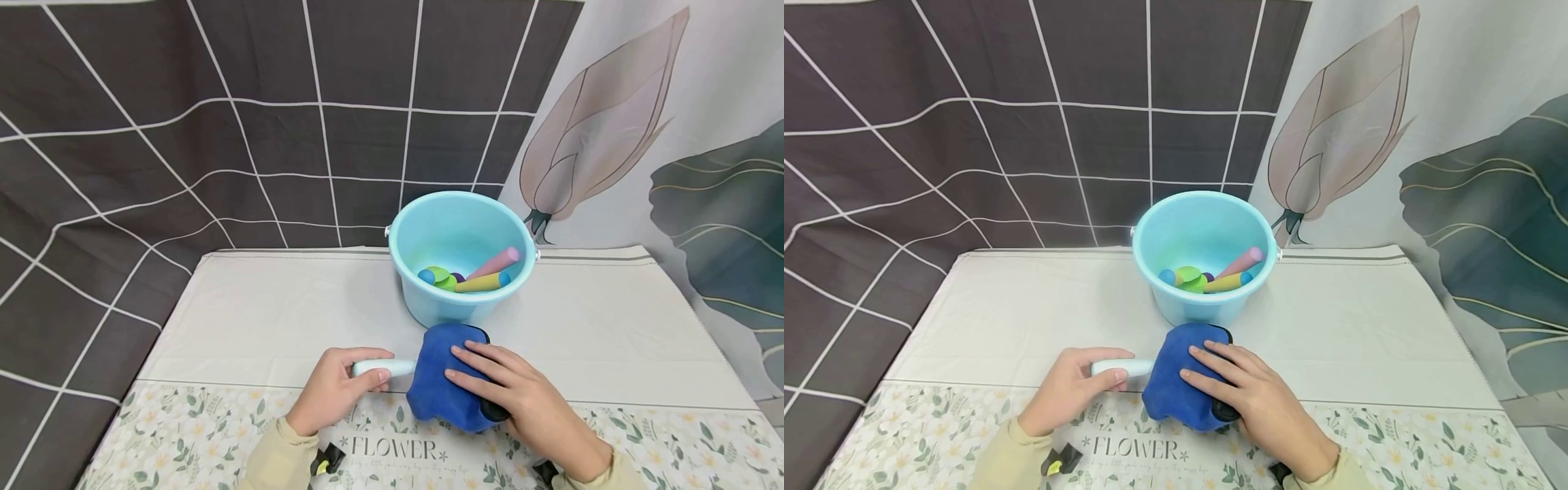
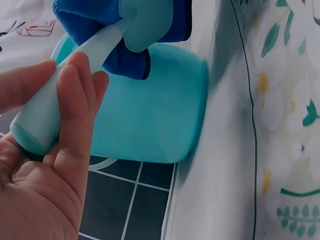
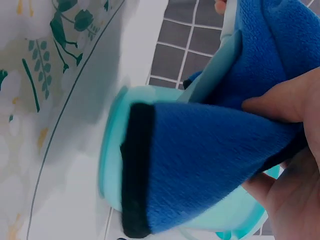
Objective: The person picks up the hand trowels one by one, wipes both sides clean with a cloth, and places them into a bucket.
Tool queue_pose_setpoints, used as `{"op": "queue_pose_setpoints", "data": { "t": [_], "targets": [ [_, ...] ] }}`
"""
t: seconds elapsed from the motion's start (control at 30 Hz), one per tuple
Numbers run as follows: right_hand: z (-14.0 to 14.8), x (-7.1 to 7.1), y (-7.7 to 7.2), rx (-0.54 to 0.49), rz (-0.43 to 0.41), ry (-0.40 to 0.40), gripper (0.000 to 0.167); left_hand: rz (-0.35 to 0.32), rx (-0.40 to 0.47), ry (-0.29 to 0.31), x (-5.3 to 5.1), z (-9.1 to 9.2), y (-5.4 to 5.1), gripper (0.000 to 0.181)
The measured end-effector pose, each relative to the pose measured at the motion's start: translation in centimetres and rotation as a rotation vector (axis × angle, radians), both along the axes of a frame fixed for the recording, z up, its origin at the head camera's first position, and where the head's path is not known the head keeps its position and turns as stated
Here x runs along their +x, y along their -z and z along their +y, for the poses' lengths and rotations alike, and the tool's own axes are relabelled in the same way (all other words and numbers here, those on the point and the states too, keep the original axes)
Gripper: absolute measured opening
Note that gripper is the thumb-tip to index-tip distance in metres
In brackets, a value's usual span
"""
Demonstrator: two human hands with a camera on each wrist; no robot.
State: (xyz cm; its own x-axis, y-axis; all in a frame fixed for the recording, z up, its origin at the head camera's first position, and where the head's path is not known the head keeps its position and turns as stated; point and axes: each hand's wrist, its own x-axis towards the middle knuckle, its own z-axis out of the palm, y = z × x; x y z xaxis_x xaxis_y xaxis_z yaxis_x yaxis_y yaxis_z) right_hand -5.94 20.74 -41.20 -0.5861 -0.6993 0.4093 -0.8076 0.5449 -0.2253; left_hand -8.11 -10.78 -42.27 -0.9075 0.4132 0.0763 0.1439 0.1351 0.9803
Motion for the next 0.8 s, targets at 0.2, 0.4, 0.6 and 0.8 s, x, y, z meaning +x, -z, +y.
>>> {"op": "queue_pose_setpoints", "data": {
  "t": [0.2,0.4,0.6,0.8],
  "targets": [
    [-0.17,0.08,0.15,0.021,0.003,-0.005,0.067,-0.028,0.069,0.016,-0.01,-0.05,0.02,0.031],
    [-0.41,0.06,-0.03,0.009,0.001,0.000,0.099,-0.045,0.116,0.016,-0.13,-0.15,0.08,0.030],
    [-0.26,0.02,-0.09,-0.034,-0.013,-0.010,0.107,-0.048,0.147,0.019,-0.27,-0.37,-0.05,0.030],
    [0.48,-0.08,-0.11,-0.044,-0.059,0.008,0.110,-0.080,0.186,0.016,-0.40,-0.62,-0.21,0.029]
  ]
}}
